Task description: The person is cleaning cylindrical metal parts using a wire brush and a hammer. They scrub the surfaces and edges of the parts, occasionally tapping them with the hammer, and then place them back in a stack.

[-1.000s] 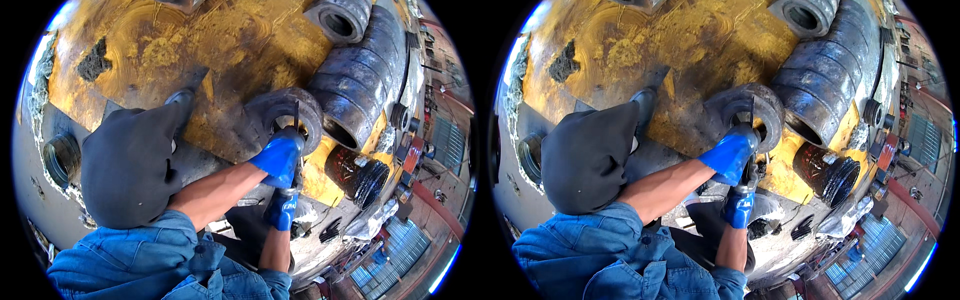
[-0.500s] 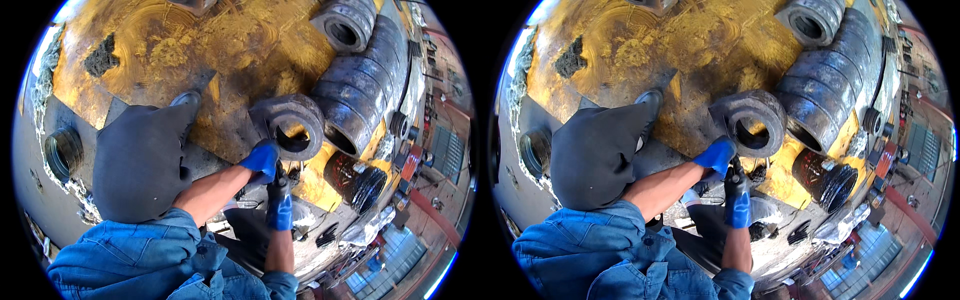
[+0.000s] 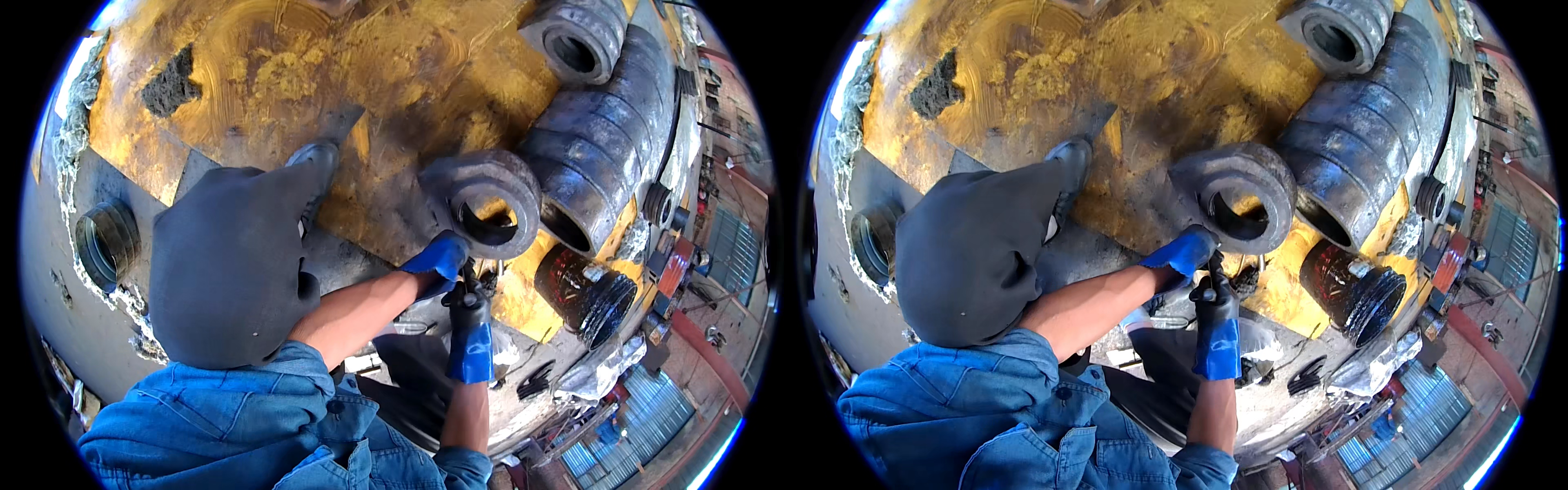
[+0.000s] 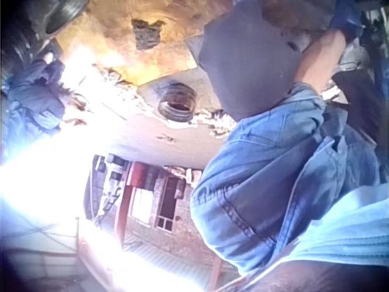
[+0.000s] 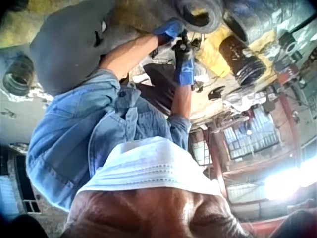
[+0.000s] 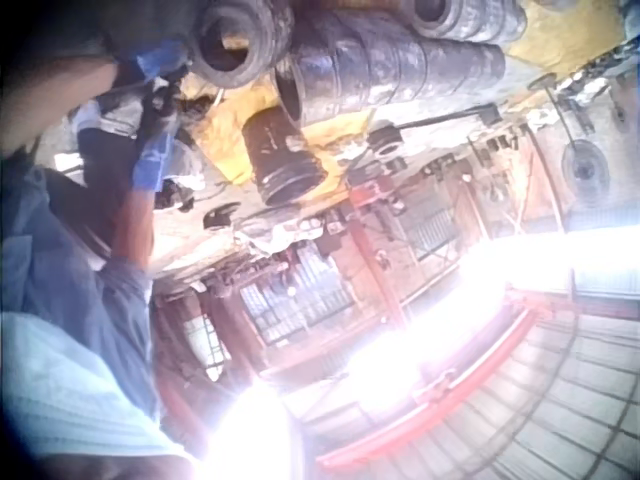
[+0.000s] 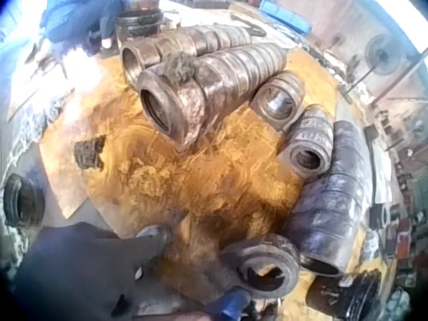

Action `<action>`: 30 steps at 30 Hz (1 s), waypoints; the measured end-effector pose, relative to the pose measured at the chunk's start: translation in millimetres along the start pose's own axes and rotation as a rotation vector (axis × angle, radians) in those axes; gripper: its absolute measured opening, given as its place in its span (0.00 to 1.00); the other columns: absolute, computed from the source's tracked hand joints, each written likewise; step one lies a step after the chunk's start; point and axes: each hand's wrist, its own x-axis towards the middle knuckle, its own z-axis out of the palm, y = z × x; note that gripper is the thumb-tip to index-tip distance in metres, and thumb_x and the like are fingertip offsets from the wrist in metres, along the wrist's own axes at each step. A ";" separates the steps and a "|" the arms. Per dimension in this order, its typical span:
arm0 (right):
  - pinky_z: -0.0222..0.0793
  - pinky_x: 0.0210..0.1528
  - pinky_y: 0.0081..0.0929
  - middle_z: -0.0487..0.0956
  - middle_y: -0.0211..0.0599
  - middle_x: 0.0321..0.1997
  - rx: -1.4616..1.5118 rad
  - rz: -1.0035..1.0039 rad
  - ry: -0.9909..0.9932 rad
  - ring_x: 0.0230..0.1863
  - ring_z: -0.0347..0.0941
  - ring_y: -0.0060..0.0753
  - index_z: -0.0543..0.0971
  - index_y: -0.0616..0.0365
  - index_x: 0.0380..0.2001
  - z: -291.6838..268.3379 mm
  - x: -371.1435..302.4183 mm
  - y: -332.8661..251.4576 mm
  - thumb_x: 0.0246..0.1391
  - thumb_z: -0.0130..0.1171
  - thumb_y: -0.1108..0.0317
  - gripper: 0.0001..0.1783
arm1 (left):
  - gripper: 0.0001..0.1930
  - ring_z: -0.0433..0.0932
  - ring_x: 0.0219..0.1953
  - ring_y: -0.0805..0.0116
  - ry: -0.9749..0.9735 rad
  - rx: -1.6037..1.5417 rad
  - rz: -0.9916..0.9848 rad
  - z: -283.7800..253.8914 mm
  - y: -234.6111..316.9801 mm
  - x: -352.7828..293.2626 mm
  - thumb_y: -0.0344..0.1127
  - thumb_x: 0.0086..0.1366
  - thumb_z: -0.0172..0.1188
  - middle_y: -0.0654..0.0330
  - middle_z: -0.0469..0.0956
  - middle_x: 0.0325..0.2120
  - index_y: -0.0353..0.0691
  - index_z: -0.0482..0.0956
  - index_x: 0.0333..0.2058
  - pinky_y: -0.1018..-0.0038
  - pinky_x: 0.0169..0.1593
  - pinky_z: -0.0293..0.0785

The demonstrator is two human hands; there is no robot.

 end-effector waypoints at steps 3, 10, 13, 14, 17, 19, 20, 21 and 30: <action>0.68 0.24 0.25 0.80 0.32 0.26 0.157 0.202 0.007 0.22 0.73 0.23 0.79 0.57 0.52 -16.6 -26.5 -0.8 0.62 0.54 0.67 0.16 | 0.17 0.78 0.26 0.62 0.062 -1.115 -0.536 -23.8 74.7 -23.2 0.44 0.72 0.58 0.55 0.82 0.29 0.32 0.82 0.40 0.63 0.31 0.74; 0.67 0.17 0.25 0.77 0.35 0.22 0.447 0.338 0.153 0.15 0.70 0.25 0.78 0.59 0.52 -17.1 -46.2 24.4 0.65 0.54 0.65 0.16 | 0.18 0.81 0.31 0.64 -0.135 -1.896 -0.863 -100.5 129.7 -39.0 0.48 0.75 0.54 0.58 0.82 0.31 0.37 0.80 0.44 0.65 0.38 0.79; 0.68 0.19 0.27 0.79 0.32 0.22 0.318 0.396 0.002 0.18 0.74 0.25 0.80 0.58 0.44 -0.5 -6.7 -5.9 0.64 0.54 0.66 0.10 | 0.18 0.79 0.27 0.60 0.061 -1.613 -0.974 -105.7 102.9 -31.3 0.50 0.72 0.58 0.57 0.78 0.28 0.38 0.77 0.41 0.59 0.32 0.78; 0.68 0.19 0.27 0.79 0.32 0.21 0.309 0.373 -0.039 0.18 0.75 0.26 0.80 0.57 0.42 -1.4 -5.7 -7.5 0.65 0.54 0.65 0.10 | 0.21 0.77 0.24 0.59 0.087 -1.597 -1.006 -92.2 92.5 -28.2 0.52 0.70 0.60 0.56 0.77 0.25 0.36 0.77 0.42 0.57 0.30 0.75; 0.69 0.21 0.30 0.80 0.33 0.21 0.219 0.312 0.002 0.20 0.76 0.28 0.81 0.56 0.42 -4.0 -17.0 -12.9 0.65 0.54 0.65 0.10 | 0.21 0.77 0.21 0.61 -0.056 -1.410 -1.029 -90.3 100.6 -32.7 0.51 0.72 0.57 0.56 0.77 0.23 0.35 0.76 0.43 0.60 0.27 0.75; 0.71 0.23 0.32 0.80 0.35 0.22 0.134 0.283 0.093 0.21 0.77 0.31 0.82 0.56 0.45 -6.7 -36.7 -16.3 0.64 0.55 0.66 0.11 | 0.17 0.76 0.19 0.60 -0.164 -1.409 -0.992 -94.6 122.5 -39.2 0.47 0.73 0.55 0.55 0.79 0.23 0.36 0.78 0.39 0.64 0.28 0.75; 0.72 0.24 0.35 0.81 0.37 0.23 0.087 0.213 0.202 0.22 0.78 0.35 0.81 0.55 0.49 -1.5 -48.9 -11.1 0.63 0.56 0.68 0.13 | 0.16 0.75 0.17 0.60 -0.215 -1.403 -0.976 -96.0 130.5 -42.2 0.44 0.74 0.54 0.55 0.80 0.23 0.37 0.79 0.37 0.66 0.29 0.76; 0.73 0.26 0.38 0.81 0.40 0.24 0.042 0.125 0.309 0.24 0.80 0.39 0.80 0.54 0.52 8.1 -55.9 -9.4 0.61 0.57 0.69 0.16 | 0.16 0.77 0.20 0.62 -0.312 -1.294 -0.822 -81.4 114.4 -38.5 0.44 0.74 0.54 0.56 0.81 0.24 0.37 0.81 0.37 0.69 0.32 0.76; 0.77 0.39 0.54 0.83 0.56 0.42 -0.320 0.121 0.482 0.40 0.81 0.63 0.69 0.39 0.68 34.9 -97.4 -44.8 0.55 0.61 0.67 0.36 | 0.21 0.83 0.33 0.67 -0.767 -0.991 -0.689 -119.4 123.4 -56.4 0.48 0.74 0.53 0.53 0.85 0.35 0.35 0.83 0.46 0.68 0.39 0.81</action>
